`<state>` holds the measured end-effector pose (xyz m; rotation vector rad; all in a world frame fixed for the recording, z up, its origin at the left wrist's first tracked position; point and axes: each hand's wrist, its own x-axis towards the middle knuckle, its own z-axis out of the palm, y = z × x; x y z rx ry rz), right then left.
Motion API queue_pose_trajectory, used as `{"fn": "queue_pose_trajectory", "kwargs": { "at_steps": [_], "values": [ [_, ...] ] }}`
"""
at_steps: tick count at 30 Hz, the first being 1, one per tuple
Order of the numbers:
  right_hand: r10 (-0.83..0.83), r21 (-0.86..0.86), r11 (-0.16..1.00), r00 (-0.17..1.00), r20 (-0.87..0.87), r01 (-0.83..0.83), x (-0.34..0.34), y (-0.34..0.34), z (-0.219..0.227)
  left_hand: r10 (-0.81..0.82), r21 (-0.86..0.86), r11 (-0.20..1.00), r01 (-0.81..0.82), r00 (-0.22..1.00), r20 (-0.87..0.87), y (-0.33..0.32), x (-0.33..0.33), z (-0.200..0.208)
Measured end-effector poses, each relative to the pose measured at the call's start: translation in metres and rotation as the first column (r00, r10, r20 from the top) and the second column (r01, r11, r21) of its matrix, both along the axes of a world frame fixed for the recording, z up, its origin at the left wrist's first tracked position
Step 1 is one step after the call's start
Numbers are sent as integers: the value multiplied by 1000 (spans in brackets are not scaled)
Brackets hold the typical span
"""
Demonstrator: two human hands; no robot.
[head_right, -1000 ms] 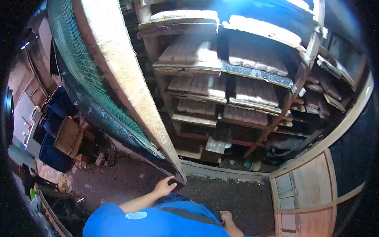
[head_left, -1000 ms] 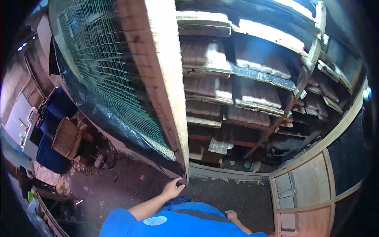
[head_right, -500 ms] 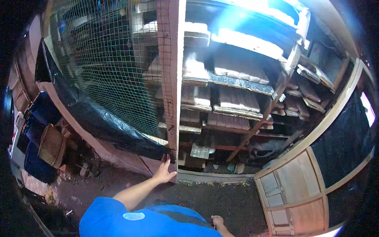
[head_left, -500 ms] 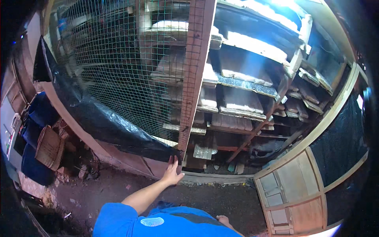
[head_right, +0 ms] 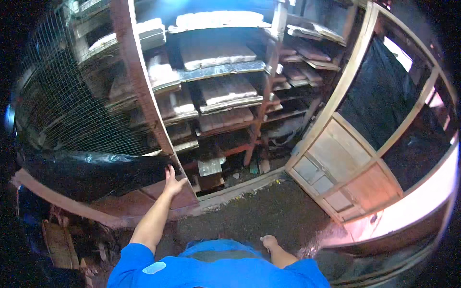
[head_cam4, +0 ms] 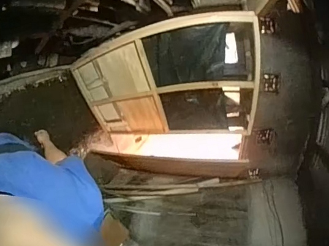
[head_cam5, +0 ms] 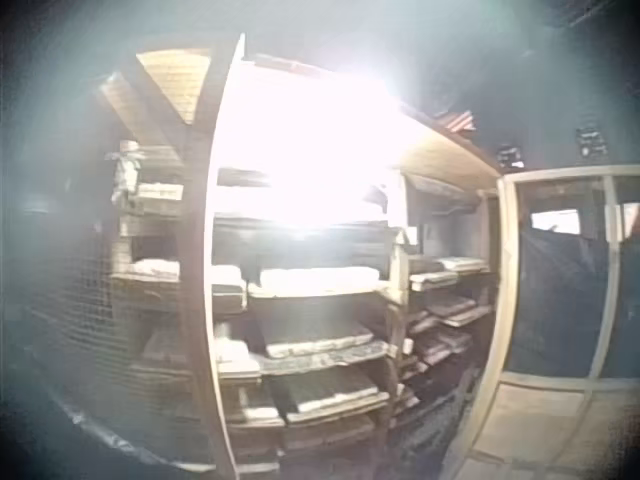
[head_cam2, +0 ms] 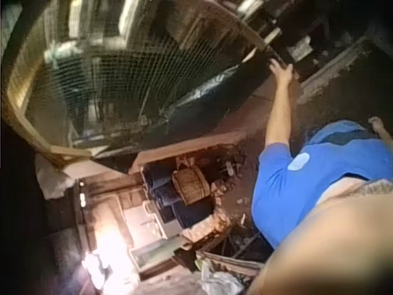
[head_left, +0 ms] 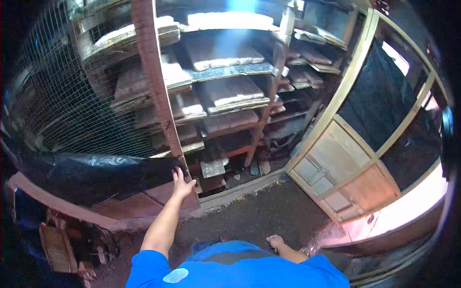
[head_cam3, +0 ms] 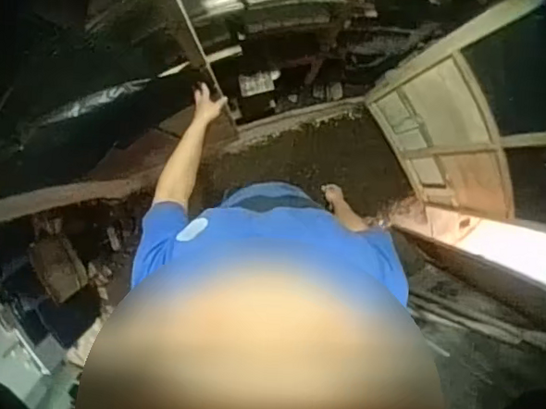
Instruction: The person moves between a storage area and an outdoor tank, carrying several wooden trays filled with silkworm cocoons and placing them against the side of the tank.
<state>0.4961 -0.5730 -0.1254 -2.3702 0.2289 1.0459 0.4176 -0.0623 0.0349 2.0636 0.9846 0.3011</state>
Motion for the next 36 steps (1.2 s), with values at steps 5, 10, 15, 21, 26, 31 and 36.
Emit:
{"fn": "queue_pose_trajectory", "kwargs": {
  "at_steps": [5,10,15,21,26,31,36],
  "values": [
    [134,-78,988,991,2,-133,-16,0,14,-4,-17,1000,4,1000,-28,23,5,-3],
    [227,-135,963,972,-64,-233,-31,-3,34,19,-185,983,-8,998,63,22,14,17],
    [139,-117,983,990,-30,-141,-42,6,48,36,-230,973,-36,999,-4,21,14,37],
    [101,-105,990,993,66,-94,-42,-9,18,-14,-76,997,16,999,36,29,12,10],
    [-12,-100,995,1000,25,14,-13,-1,68,-99,110,990,87,989,109,41,-7,-19],
    [-187,-1,982,974,129,188,39,-43,35,-39,-1,999,39,999,29,3,-19,2],
    [-330,81,944,913,242,320,120,-58,43,67,-36,997,-68,997,-37,0,-47,-55]
  ]
}}
